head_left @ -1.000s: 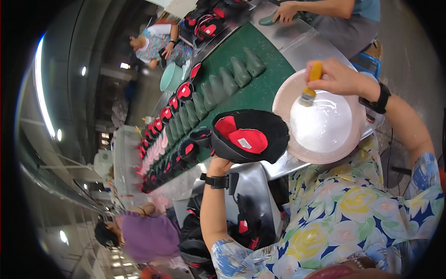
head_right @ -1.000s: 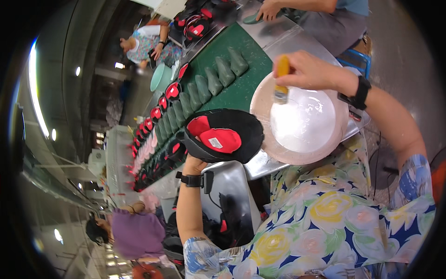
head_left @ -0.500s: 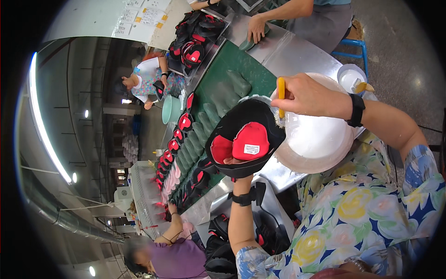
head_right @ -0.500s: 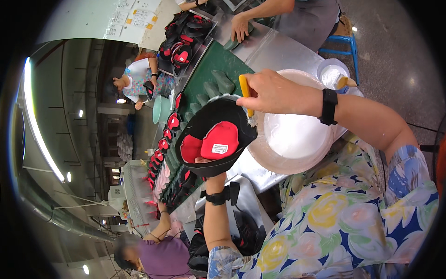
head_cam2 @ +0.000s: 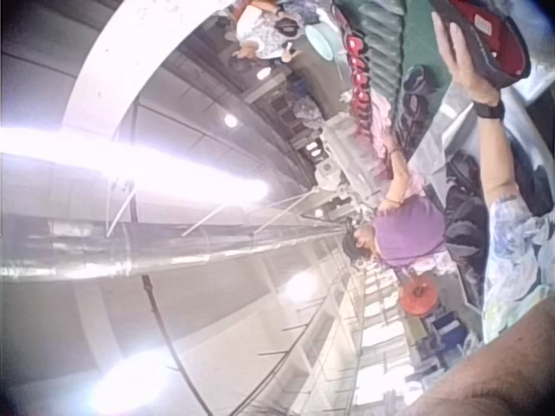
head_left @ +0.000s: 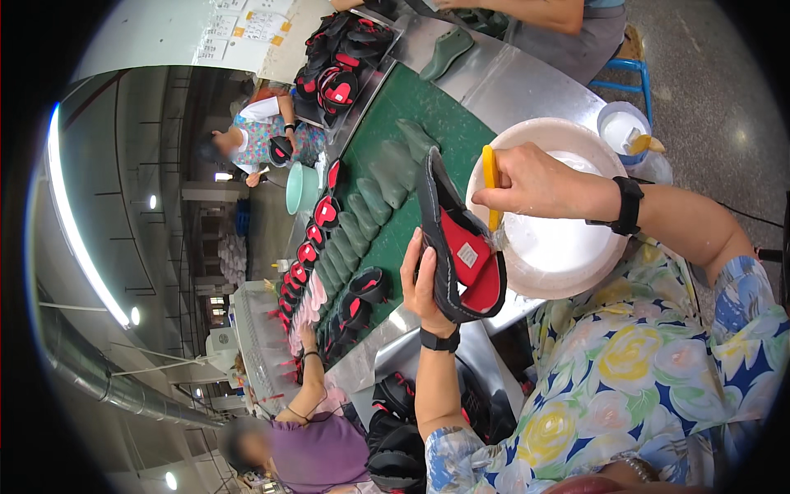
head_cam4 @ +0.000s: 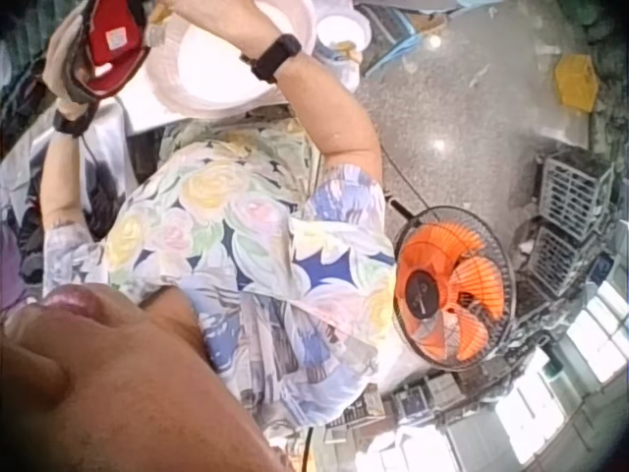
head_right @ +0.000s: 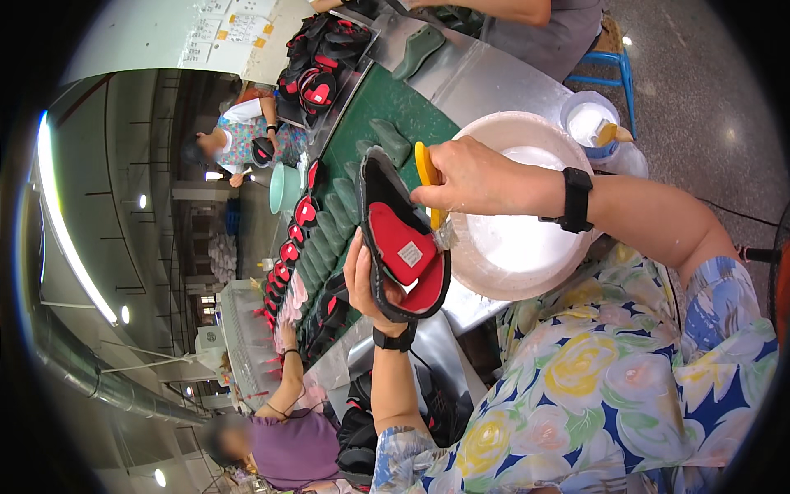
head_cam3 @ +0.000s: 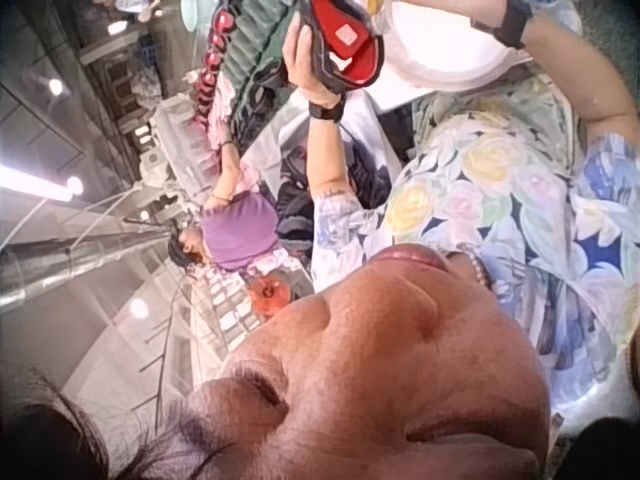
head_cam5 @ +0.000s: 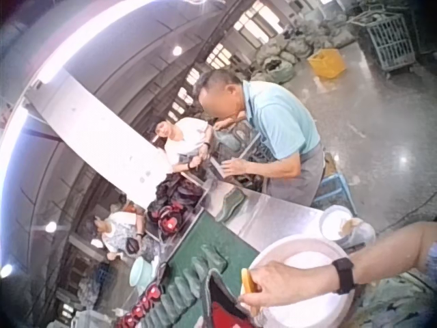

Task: Applying white adhesive to the interior and edges of footwear components using a brush at an assembly line station.

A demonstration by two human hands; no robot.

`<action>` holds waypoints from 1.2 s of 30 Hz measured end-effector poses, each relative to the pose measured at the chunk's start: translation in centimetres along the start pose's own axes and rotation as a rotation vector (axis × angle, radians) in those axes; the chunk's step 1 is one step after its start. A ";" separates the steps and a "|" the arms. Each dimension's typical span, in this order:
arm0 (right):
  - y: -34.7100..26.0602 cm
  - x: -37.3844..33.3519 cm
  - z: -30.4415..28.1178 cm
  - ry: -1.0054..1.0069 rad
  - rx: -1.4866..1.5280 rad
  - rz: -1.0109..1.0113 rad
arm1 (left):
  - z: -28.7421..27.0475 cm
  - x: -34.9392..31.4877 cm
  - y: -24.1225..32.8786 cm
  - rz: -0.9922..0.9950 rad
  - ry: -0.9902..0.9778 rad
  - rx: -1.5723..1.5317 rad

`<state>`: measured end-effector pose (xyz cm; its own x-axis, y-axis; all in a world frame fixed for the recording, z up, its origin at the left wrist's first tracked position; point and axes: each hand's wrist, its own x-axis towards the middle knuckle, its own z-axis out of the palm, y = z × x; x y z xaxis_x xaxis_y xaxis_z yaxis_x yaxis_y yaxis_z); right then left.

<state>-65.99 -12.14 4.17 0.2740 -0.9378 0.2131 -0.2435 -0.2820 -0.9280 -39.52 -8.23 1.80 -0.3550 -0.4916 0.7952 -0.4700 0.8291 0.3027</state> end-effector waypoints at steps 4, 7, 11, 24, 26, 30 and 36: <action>-0.2 -0.8 0.4 -0.023 0.044 0.021 | 0.1 0.2 -0.4 0.083 -0.037 0.196; -0.6 -1.4 0.3 -0.048 0.092 0.048 | 0.5 0.3 -0.8 0.104 -0.059 0.230; -1.6 -2.3 0.4 -0.019 0.175 0.049 | 0.0 0.1 -1.4 0.052 -0.033 0.272; 1.8 -0.7 -1.4 0.040 0.076 -0.549 | -0.4 -4.9 0.7 -0.842 0.159 -0.220; 1.0 -0.5 -0.5 -0.002 0.082 -0.607 | -0.1 -5.4 1.2 -0.843 0.156 -0.236; 1.1 0.7 1.5 -0.071 0.059 -0.827 | 1.0 -6.0 1.5 -0.842 0.152 -0.285; 1.6 0.9 0.0 -0.310 -0.176 -0.513 | 1.0 -7.4 1.5 -0.853 0.192 -0.338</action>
<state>-66.13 -13.45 2.89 0.6475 -0.5794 0.4949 -0.1518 -0.7345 -0.6614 -38.44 -3.62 -4.20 0.1551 -0.9418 0.2983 -0.2397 0.2570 0.9362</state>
